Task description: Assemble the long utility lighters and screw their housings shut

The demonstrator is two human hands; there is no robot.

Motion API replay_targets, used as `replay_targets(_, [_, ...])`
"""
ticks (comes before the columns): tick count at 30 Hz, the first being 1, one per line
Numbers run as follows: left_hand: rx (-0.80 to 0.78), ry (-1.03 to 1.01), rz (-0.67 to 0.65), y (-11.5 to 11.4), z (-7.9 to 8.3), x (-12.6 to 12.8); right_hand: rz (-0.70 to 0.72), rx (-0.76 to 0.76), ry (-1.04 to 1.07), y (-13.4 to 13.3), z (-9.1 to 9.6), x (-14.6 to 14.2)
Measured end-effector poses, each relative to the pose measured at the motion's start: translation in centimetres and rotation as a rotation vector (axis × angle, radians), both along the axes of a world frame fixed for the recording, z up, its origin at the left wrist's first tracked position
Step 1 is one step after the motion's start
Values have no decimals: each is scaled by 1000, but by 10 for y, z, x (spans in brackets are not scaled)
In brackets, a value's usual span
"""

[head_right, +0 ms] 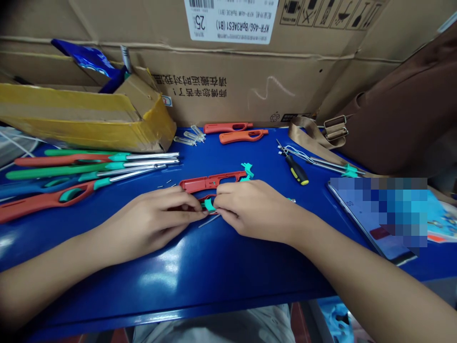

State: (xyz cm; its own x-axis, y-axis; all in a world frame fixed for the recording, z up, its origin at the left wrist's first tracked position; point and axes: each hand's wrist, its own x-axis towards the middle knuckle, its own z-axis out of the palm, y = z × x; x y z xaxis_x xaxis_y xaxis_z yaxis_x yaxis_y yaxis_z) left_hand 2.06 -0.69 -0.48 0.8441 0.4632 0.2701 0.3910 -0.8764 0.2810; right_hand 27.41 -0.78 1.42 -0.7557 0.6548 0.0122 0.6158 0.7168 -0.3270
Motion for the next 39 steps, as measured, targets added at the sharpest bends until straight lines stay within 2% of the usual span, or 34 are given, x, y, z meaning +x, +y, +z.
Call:
replay_targets(6, [-60,20,9,-2,1,0,-4,-15,12,1,-1,-2])
replay_targets(12, [-38,7,5,-2,-1,1,13,28,-4,1,0,-1])
replay_targets(18, [1,-97,26,-1,-1,-1,72,68,-16,-1,-2,0])
replay_targets(26, [48,-225,194,8,3,-9,99,24,17,-1,-7,-3])
replay_targets(29, [60,-204,251,11,4,-11,-5,-17,178,-1,-6,-4])
replay_targets(32, [39,-141,263,12,8,-13,-229,80,307,6,-5,-1])
replay_targets(35, [50,-52,215,13,15,-18,-415,195,276,16,-7,7])
replay_targets(39, [126,49,179,19,23,-26,-481,212,163,27,-11,19])
